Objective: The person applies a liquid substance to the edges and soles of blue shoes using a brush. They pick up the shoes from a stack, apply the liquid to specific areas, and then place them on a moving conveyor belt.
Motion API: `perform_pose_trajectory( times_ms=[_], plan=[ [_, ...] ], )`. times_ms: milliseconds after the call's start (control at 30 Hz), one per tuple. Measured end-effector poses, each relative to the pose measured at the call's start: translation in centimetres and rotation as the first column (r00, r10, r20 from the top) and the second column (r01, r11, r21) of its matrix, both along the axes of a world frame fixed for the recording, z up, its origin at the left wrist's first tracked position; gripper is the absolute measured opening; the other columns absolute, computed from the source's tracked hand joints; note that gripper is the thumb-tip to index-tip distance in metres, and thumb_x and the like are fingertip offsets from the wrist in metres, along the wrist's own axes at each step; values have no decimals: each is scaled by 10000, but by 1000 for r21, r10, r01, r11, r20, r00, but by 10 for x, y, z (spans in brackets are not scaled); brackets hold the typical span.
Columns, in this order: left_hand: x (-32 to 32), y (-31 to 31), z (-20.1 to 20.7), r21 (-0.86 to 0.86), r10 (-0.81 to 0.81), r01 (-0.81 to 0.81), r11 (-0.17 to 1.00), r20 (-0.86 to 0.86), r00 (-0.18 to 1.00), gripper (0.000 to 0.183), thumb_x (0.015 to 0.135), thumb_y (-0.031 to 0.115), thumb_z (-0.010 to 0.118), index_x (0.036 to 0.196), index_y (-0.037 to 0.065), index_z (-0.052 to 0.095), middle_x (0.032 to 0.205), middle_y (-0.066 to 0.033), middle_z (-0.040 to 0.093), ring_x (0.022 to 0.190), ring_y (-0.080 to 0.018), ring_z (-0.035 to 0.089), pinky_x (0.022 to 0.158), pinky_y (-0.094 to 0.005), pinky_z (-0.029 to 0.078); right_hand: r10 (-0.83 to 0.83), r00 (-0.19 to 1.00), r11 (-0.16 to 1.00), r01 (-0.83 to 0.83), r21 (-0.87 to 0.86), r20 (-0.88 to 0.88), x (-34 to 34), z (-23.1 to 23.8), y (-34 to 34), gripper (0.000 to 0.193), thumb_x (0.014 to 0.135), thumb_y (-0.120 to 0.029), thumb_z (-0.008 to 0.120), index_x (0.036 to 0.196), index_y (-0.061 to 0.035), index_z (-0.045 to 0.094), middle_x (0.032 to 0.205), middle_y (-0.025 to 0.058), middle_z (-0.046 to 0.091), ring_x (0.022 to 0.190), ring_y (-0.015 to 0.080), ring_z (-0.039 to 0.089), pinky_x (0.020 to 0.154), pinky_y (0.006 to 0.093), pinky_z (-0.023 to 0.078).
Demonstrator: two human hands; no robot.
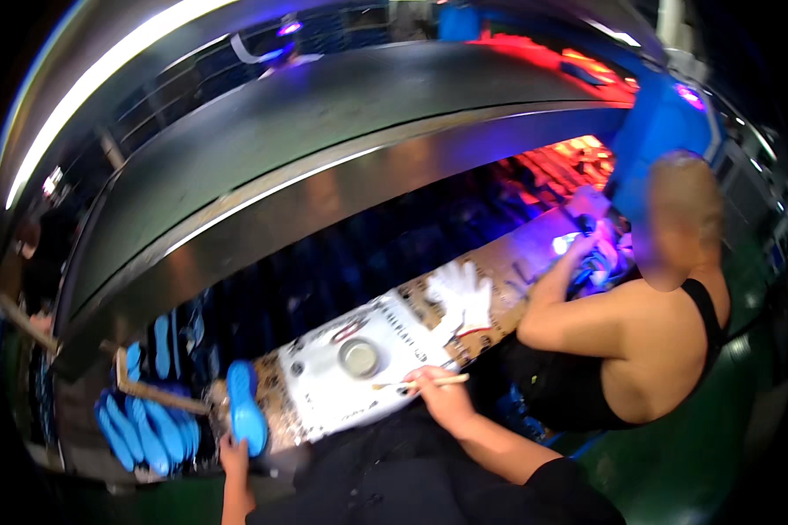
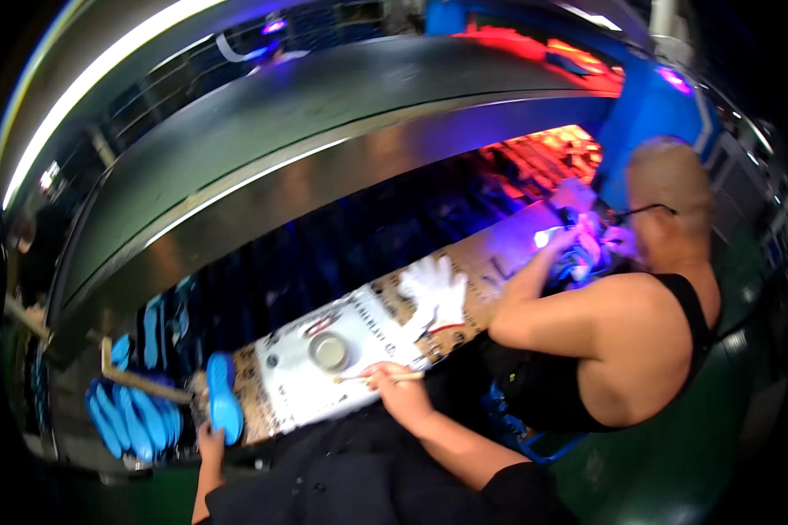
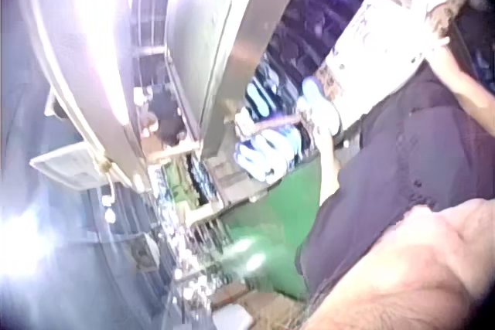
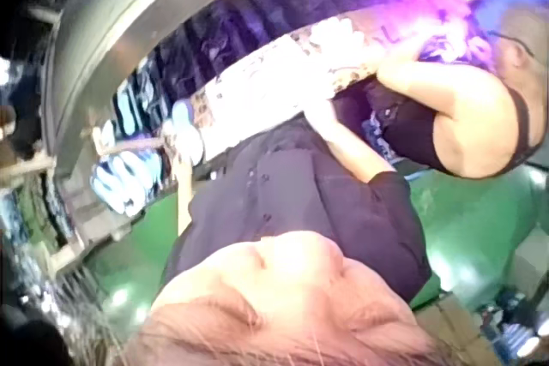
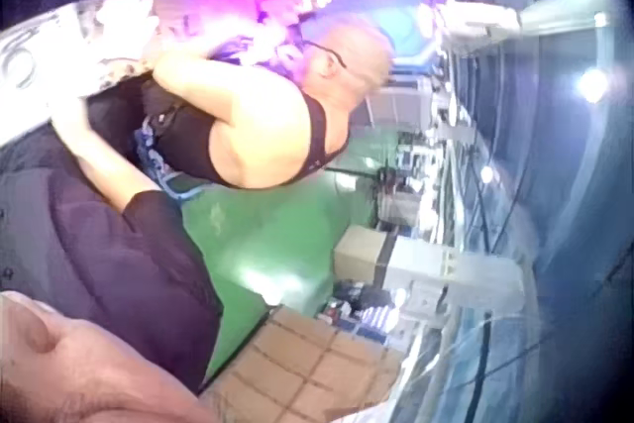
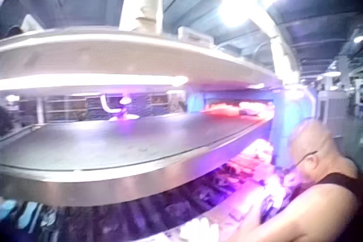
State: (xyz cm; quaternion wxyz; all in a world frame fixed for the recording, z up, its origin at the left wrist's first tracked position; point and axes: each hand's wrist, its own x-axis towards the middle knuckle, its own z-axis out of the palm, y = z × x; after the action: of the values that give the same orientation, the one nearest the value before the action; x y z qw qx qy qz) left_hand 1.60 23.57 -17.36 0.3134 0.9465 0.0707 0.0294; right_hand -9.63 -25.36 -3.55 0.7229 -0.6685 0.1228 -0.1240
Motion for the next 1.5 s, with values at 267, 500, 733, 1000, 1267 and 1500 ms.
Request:
perform_pose_trajectory(
  times_ms=[267,500,733,1000,1267,1500],
  plan=[
    [23,-35,-1,-400,180,-248,882,-199,963,579,692,195,754,1149,21,442,749,-122,590,535,-215,579,455,-335,481,-173,984,984,172,-38,-29,-2,2,3,235,934,-155,474,844,7,618,723,53,585,677,117,534,685,252,422],
    [28,-72,47,-748,-58,-383,542,-489,870,419,774,165,679,1119,18,492,732,-53,558,543,-139,506,452,-280,417,-193,981,977,193,89,-12,5,-4,6,235,931,-176,493,851,24,587,793,73,581,687,127,513,692,255,413],
    [21,-123,110,-897,-132,-298,327,-356,925,206,847,192,555,1001,65,501,756,-38,546,544,-135,494,486,-253,403,-157,987,982,158,101,-17,4,2,0,244,937,-211,492,887,11,579,831,65,553,722,119,482,703,251,404],
    [-18,-201,171,-865,-241,144,481,28,970,439,812,120,642,1170,-4,421,966,-103,589,740,-136,593,585,-256,509,-12,992,999,7,37,129,19,51,20,292,921,-193,487,767,16,621,706,74,593,661,141,550,783,289,413],
    [-22,-240,192,-732,-276,341,590,214,937,404,788,74,639,1137,-26,462,989,-105,590,911,-151,583,804,-277,469,282,898,816,-38,-576,339,24,79,33,149,840,-134,563,759,-49,655,665,48,610,626,193,550,796,350,393],
    [-25,-244,196,-645,-323,440,624,300,898,406,749,56,646,1108,-23,474,944,-107,613,840,-148,606,763,-284,484,320,887,741,-15,-672,333,23,75,33,119,810,-138,592,742,-60,650,654,50,594,626,208,540,775,355,392]
  ],
)
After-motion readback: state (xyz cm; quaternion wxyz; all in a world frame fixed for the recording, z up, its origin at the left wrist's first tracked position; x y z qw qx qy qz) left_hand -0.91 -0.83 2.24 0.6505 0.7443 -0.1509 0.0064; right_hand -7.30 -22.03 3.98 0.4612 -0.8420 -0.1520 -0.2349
